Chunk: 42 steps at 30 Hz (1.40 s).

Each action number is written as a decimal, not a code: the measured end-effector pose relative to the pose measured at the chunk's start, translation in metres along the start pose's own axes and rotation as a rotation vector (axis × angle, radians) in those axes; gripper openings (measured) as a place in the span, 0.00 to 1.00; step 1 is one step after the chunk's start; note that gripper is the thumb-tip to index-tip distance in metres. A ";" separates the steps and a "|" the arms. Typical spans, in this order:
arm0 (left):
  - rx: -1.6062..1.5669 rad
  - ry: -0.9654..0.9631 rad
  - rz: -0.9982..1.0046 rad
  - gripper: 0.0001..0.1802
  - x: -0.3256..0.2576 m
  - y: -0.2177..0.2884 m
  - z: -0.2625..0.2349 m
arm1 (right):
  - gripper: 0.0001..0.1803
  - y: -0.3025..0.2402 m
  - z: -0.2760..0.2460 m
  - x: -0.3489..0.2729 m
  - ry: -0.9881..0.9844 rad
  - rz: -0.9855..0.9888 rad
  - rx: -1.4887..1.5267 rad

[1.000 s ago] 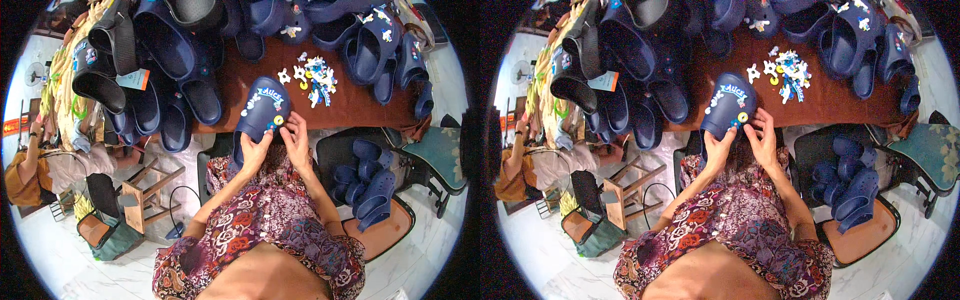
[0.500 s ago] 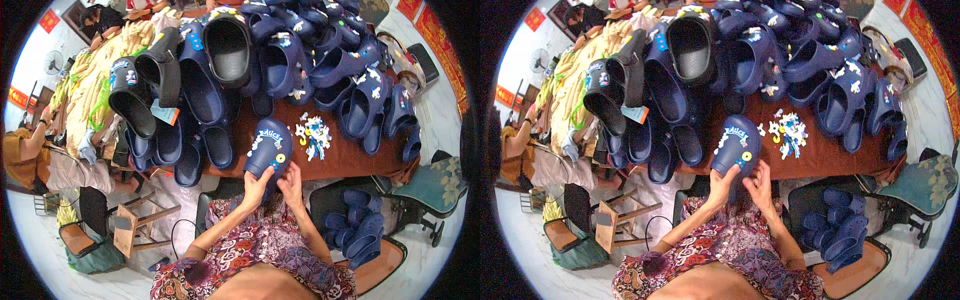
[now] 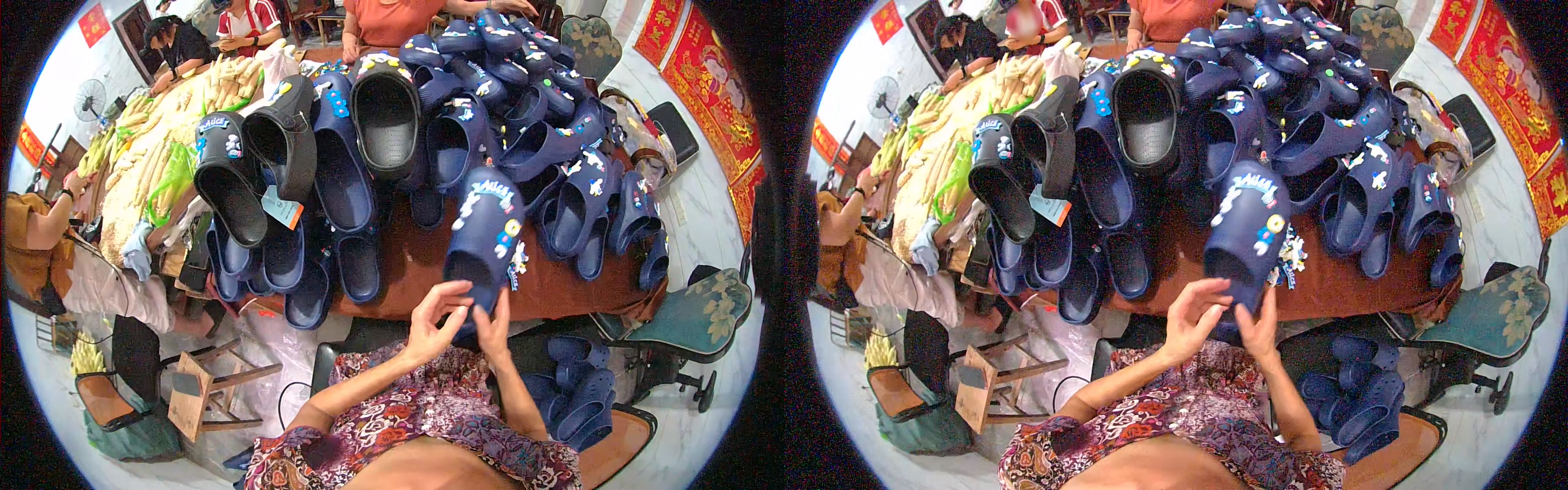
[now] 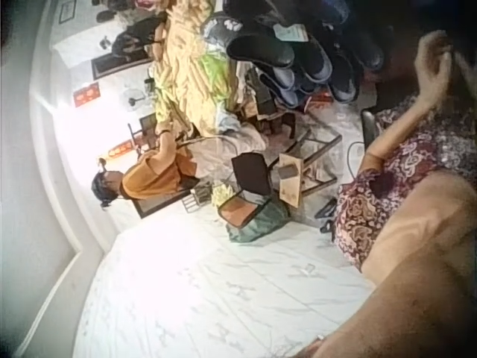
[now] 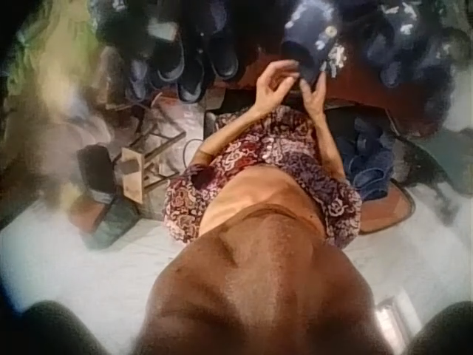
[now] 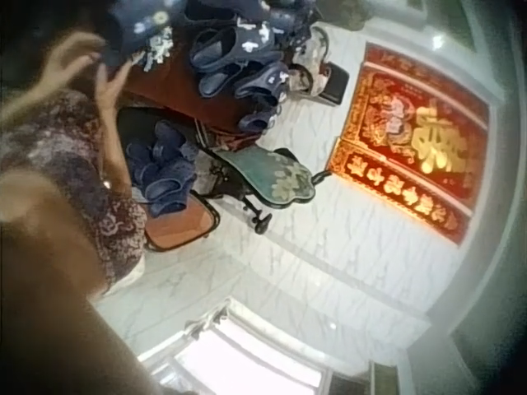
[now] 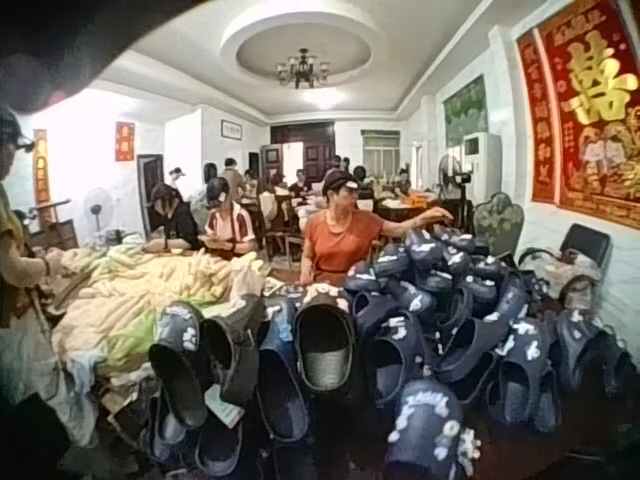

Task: Attach decorative charms and components to foam clogs in a manufacturing setting.

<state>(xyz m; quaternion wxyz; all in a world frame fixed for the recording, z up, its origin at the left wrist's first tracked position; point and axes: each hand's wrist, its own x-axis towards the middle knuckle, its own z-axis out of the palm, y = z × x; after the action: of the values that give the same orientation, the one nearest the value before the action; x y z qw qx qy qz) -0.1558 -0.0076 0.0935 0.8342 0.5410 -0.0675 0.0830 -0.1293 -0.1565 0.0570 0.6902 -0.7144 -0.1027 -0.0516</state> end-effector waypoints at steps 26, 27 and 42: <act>1.028 0.059 0.323 0.15 -0.017 -0.113 -0.103 | 0.38 -0.001 -0.070 0.249 0.078 -0.038 -0.284; 1.035 0.054 0.335 0.15 -0.018 -0.114 -0.105 | 0.35 0.001 -0.073 0.240 0.096 -0.076 -0.322; 1.188 -0.019 0.397 0.15 -0.015 -0.130 -0.109 | 0.11 0.074 -0.176 -0.031 0.379 0.158 -0.704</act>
<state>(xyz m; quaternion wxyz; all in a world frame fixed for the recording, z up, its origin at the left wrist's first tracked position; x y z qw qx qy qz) -0.1402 0.0389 -0.0694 0.3592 0.8902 -0.1162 0.2549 -0.1311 -0.3364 -0.0149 0.4120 -0.8906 0.1052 -0.1613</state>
